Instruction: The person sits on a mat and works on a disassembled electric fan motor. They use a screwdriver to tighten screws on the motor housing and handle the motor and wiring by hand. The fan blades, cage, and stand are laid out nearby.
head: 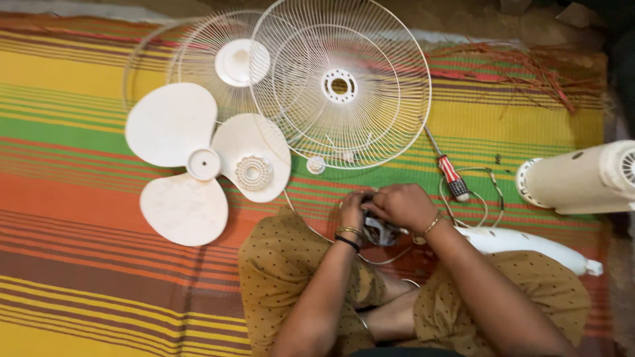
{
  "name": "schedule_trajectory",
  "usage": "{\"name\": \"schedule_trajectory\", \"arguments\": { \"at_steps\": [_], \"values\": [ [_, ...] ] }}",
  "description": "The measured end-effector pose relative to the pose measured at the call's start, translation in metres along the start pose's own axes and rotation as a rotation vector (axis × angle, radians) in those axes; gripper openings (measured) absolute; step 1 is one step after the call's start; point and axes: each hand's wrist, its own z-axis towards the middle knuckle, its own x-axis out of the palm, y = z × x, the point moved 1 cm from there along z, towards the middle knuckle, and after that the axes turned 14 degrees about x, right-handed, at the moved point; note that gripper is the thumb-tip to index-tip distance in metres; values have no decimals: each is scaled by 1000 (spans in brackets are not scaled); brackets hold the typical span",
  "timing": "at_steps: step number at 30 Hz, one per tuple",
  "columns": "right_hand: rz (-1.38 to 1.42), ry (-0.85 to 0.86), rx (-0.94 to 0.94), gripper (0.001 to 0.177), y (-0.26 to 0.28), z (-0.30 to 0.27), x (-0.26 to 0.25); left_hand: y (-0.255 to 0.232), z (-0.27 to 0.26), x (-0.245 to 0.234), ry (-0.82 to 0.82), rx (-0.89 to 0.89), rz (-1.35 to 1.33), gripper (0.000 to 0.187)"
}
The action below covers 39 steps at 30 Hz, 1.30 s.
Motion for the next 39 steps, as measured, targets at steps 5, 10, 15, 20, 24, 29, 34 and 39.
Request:
{"name": "schedule_trajectory", "arguments": {
  "at_steps": [5, 10, 15, 20, 24, 29, 34, 39],
  "values": [
    [130, -37, -6, 35, -3, -6, -28, -15, -4, 4, -98, -97, -205, 25],
    [152, 23, -29, 27, -3, -1, -20, 21, -6, 0, -126, -146, -306, 17],
    [64, 64, 42, 26, 0, 7, -12, 26, -6, -1, -90, -131, -315, 16],
    [244, -2, -39, 25, -7, 2, -26, 18, -8, -1, -94, -153, -293, 15],
    [305, -28, -89, 21, -3, 4, -17, 25, -8, -1, -75, -61, -280, 15],
    [190, -25, -12, 31, -6, 7, -9, 21, -8, -2, -78, -121, -304, 16],
    [140, -24, 23, 33, -3, 8, -12, 11, -9, -3, -47, -101, -289, 17],
    [313, 40, -67, 25, -11, 1, -25, 23, -10, -5, -34, -51, -272, 15]
  ]
}}
